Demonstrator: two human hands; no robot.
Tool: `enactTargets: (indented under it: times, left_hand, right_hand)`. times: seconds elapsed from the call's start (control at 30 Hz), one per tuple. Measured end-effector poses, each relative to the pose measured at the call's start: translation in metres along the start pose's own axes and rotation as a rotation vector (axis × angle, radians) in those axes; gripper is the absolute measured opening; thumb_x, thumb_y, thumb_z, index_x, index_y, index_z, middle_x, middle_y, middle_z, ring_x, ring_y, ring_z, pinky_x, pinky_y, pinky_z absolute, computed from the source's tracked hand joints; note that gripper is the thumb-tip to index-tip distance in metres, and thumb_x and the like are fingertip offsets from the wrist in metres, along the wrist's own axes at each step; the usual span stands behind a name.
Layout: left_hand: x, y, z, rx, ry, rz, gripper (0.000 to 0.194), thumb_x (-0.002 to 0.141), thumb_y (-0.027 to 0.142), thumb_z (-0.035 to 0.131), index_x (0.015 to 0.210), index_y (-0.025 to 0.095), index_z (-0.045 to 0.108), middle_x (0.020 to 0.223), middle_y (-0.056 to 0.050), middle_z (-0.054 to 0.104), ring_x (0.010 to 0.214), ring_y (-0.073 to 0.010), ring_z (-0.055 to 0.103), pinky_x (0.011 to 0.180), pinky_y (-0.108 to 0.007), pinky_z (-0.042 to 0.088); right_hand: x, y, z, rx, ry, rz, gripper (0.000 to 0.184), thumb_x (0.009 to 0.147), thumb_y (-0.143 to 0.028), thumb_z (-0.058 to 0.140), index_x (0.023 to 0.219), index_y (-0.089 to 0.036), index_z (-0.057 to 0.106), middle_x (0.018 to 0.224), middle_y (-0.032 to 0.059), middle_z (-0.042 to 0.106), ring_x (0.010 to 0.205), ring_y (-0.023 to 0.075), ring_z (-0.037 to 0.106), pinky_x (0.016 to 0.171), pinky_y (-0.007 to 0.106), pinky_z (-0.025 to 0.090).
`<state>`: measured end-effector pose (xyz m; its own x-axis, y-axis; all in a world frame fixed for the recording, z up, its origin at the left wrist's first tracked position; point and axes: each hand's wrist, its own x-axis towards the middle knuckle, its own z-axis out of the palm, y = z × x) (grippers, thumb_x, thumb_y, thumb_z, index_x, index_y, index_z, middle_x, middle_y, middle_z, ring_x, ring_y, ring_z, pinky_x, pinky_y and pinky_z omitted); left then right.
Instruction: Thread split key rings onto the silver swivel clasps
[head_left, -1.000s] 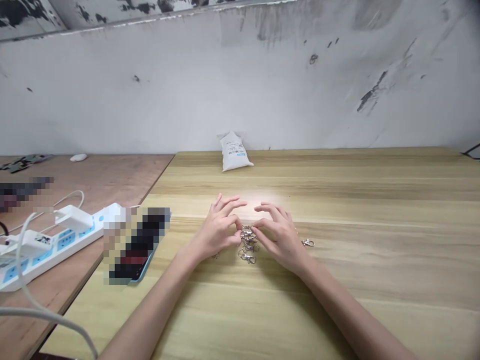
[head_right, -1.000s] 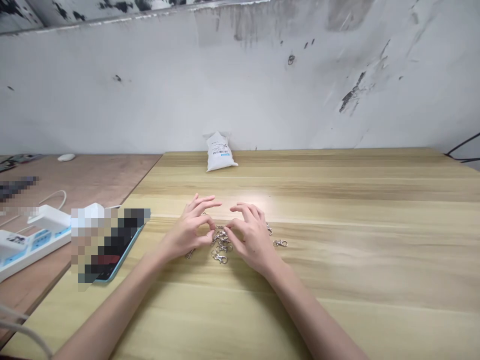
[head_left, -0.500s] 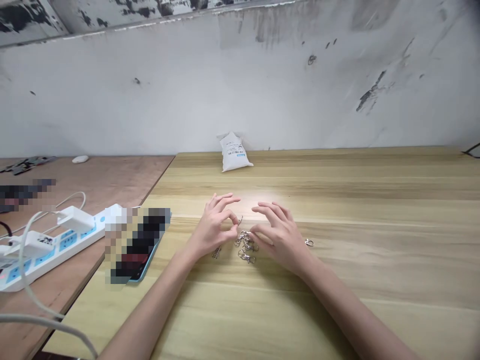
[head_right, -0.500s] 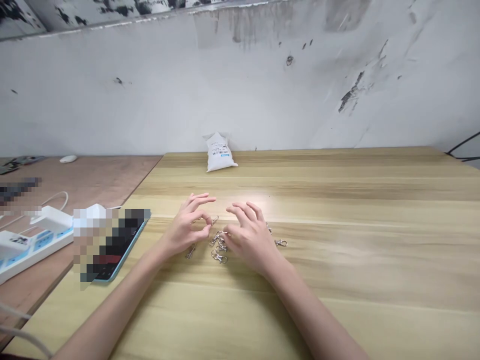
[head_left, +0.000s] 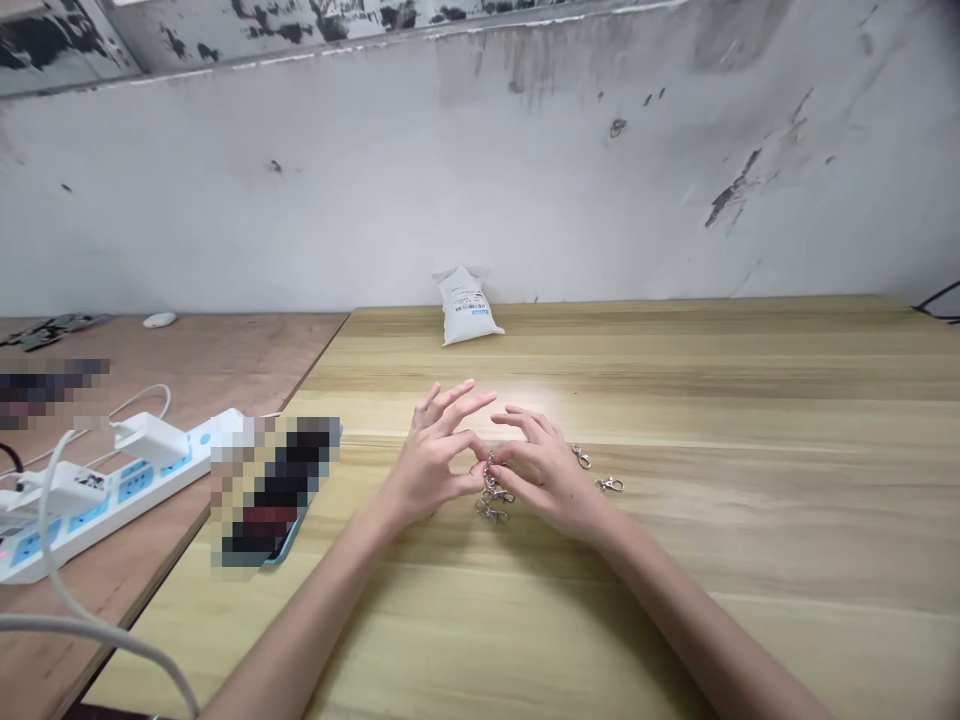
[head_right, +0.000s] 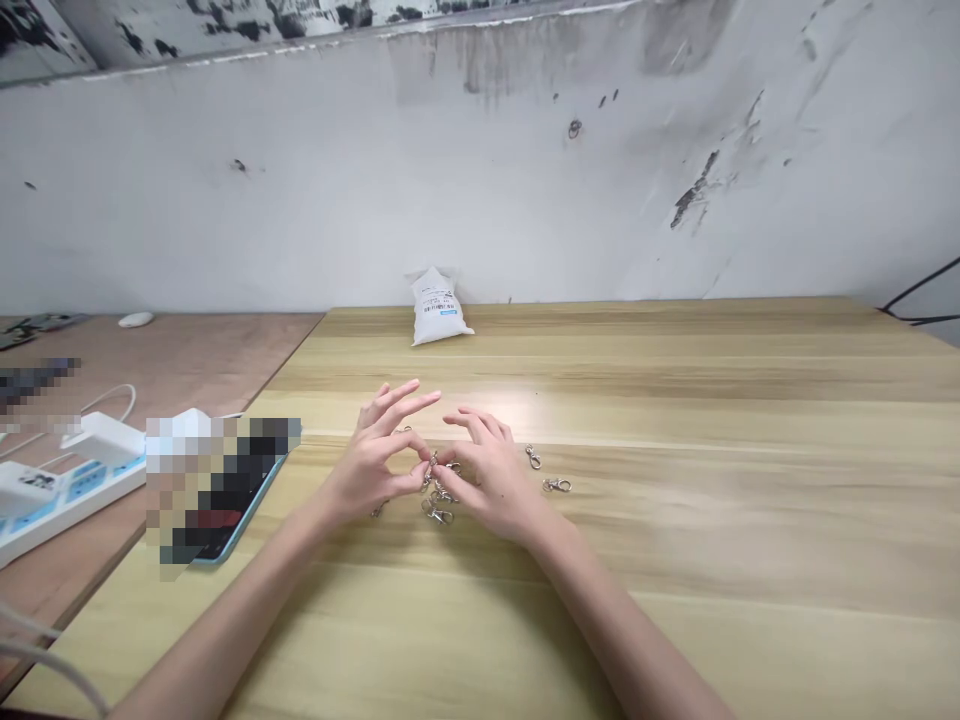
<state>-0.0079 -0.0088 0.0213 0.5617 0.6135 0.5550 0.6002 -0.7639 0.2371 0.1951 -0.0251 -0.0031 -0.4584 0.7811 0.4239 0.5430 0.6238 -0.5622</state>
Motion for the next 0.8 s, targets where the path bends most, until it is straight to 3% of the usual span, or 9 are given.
enactTargets:
  times: [0.23, 0.43, 0.63, 0.8]
  left_hand:
    - [0.001, -0.001, -0.003, 0.071, -0.067, 0.014, 0.010, 0.079, 0.018, 0.063, 0.071, 0.022, 0.062, 0.143, -0.001, 0.054, 0.141, -0.0252, 0.037, 0.120, -0.051, 0.019]
    - [-0.002, -0.001, 0.003, 0.014, -0.162, -0.070, 0.008, 0.078, 0.017, 0.062, 0.072, 0.023, 0.062, 0.145, 0.000, 0.051, 0.142, -0.0255, 0.033, 0.120, -0.054, 0.017]
    - [-0.005, 0.000, 0.014, -0.055, -0.240, -0.213, 0.006, 0.078, 0.018, 0.061, 0.073, 0.021, 0.061, 0.147, 0.001, 0.048, 0.143, -0.0265, 0.031, 0.120, -0.059, 0.013]
    - [-0.007, -0.003, 0.013, -0.077, -0.261, -0.268, 0.007, 0.080, 0.024, 0.064, 0.074, 0.021, 0.061, 0.144, -0.001, 0.051, 0.143, -0.0277, 0.030, 0.119, -0.061, 0.010]
  right_hand:
    - [-0.001, 0.007, -0.001, -0.163, 0.047, -0.031, 0.004, 0.086, -0.024, 0.064, 0.083, -0.023, 0.062, 0.132, 0.0093, 0.057, 0.133, 0.0287, 0.042, 0.104, 0.054, 0.038]
    - [0.002, 0.013, -0.002, -0.420, 0.142, -0.131, 0.008, 0.089, -0.021, 0.061, 0.082, -0.022, 0.065, 0.133, 0.0114, 0.058, 0.132, 0.0305, 0.045, 0.107, 0.058, 0.033]
    - [0.003, 0.006, 0.002, -0.600, 0.205, -0.295, 0.015, 0.086, -0.011, 0.059, 0.077, -0.022, 0.062, 0.140, 0.0087, 0.055, 0.142, 0.0290, 0.034, 0.115, 0.061, 0.022]
    - [0.001, -0.007, 0.006, -0.613, 0.221, -0.408, 0.012, 0.088, -0.011, 0.059, 0.089, -0.022, 0.065, 0.144, 0.0086, 0.051, 0.144, 0.0277, 0.030, 0.117, 0.057, 0.025]
